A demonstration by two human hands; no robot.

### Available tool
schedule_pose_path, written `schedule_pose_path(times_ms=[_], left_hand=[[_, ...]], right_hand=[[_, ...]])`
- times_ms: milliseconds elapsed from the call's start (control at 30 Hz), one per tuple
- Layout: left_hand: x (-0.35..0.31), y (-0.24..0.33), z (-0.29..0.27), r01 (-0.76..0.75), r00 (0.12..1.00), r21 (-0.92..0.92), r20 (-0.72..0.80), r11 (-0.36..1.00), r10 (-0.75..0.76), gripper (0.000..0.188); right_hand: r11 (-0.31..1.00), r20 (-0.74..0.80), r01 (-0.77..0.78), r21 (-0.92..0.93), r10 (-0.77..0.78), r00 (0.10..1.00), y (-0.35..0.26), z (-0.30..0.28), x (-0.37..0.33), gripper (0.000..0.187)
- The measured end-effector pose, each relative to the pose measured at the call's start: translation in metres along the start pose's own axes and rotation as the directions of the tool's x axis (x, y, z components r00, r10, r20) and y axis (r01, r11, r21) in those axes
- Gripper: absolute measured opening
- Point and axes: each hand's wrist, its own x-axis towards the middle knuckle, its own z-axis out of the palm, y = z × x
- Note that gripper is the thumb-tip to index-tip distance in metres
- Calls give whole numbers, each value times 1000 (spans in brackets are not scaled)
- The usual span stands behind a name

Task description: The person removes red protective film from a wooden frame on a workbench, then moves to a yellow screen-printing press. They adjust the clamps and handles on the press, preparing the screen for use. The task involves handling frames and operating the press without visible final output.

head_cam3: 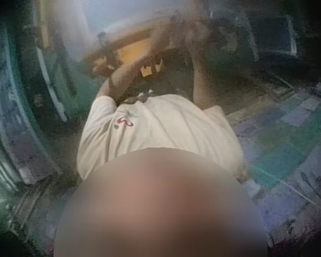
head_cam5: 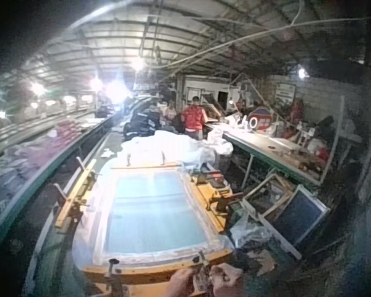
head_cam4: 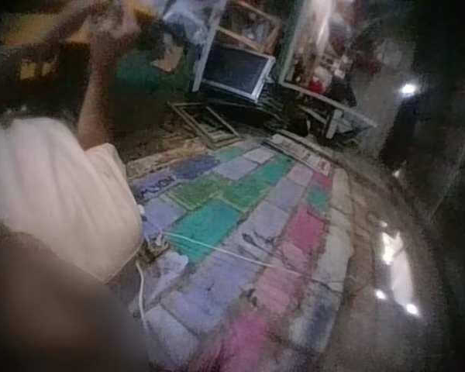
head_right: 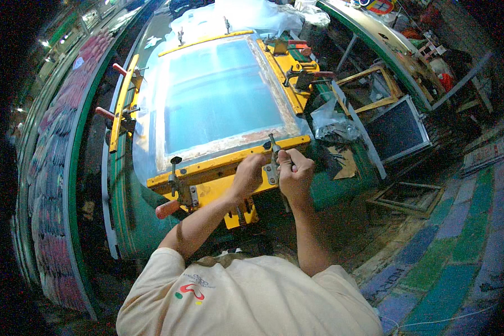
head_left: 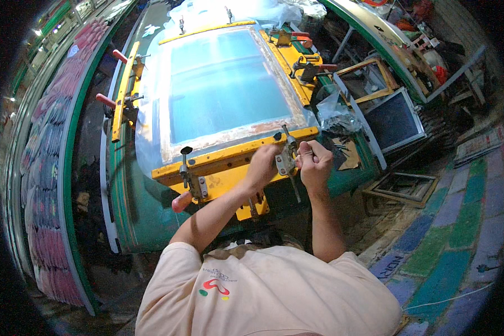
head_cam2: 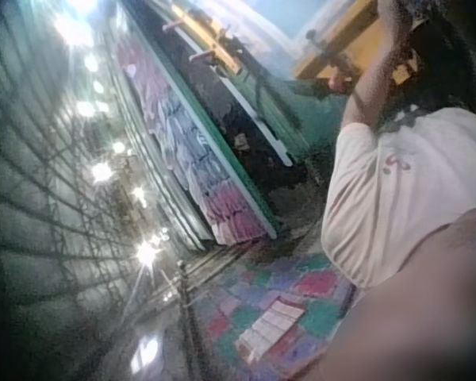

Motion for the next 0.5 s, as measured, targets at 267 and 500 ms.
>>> schedule_pose_path(times_ms=[267, 500], left_hand=[[59, -24, 28, 119, 990, 392, 20, 912, -137, 38], [38, 23, -9, 95, 973, -10, -208, 995, -96, 30]], right_hand=[[996, 14, -33, 77, 32, 999, -4, -2, -2, 35], [998, -6, -28, 63, 28, 1000, 6, -2, -1, 34]])
